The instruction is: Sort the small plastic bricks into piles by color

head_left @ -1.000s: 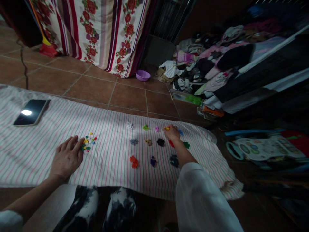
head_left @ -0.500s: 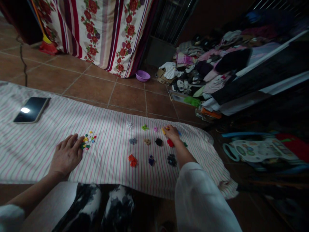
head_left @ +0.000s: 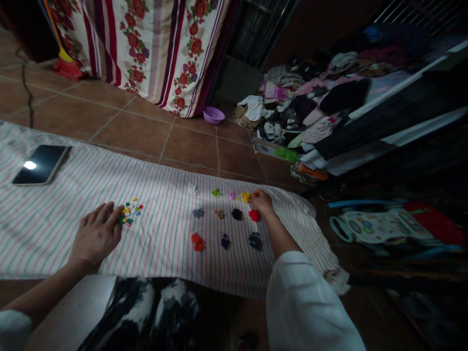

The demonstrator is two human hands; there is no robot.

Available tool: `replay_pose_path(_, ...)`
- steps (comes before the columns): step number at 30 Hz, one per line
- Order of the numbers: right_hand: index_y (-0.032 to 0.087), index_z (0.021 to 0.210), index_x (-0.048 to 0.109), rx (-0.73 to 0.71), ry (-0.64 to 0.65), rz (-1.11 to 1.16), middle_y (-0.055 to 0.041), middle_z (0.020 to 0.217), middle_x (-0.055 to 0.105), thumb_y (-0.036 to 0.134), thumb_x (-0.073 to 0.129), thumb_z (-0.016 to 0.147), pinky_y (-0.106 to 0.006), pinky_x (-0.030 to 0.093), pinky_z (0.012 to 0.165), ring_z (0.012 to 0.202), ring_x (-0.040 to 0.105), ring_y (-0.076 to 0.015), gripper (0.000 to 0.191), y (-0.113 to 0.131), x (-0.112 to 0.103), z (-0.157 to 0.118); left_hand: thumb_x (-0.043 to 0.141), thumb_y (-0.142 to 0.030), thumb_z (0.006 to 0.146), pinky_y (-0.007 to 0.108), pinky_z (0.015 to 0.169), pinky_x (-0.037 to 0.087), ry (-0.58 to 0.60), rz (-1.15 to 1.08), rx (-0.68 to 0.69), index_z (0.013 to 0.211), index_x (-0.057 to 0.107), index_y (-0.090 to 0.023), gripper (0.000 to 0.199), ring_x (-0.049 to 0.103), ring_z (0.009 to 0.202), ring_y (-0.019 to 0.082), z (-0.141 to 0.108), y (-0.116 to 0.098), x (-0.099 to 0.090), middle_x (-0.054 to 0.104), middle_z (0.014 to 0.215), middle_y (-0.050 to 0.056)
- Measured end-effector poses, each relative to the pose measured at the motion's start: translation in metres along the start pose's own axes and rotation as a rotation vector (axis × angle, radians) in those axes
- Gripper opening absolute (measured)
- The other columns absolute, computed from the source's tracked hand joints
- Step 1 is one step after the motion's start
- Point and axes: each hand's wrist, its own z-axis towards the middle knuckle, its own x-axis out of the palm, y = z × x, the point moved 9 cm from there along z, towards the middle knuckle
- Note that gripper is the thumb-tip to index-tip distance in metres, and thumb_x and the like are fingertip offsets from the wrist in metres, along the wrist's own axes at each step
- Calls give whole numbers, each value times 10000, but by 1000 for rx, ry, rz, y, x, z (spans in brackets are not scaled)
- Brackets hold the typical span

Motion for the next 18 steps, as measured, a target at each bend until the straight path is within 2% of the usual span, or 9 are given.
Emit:
replay_pose_path(4,205,1072,729,-136,14,-19,-79,1098,734,220,485,947,-272,489,905,1020,674,-199,275,21,-4,-20,366,-310,942,598,1088,430,21,-26,-15,1358,596,-169,495,474,1406,394,0,0,0,566,1457,208)
replay_pose_path(10,246,1101,750,-250,54,-140,-69,1152,684,271,537,964,-258,477,880,1024,644,-194,254,53,9,-41,377,-319,925,638,1067,439,-10,-53,-18,1359,604,-176,511,495,1378,411,0,2,1,586,1428,210)
replay_pose_path(14,274,1076,752,-248,43,-195,-57,1170,667,297,504,1001,-259,477,875,1066,623,-193,259,57,16,-40,391,-313,925,615,1057,455,-48,-45,-1,1369,606,-230,500,526,1354,383,0,2,-1,615,1396,199)
replay_pose_path(18,256,1112,739,-248,18,-228,-77,1199,654,278,468,1013,-284,480,900,1113,606,-213,289,52,16,-37,381,-311,930,616,1070,447,-22,-29,-4,1358,606,-186,499,504,1378,395,0,1,1,590,1428,211)
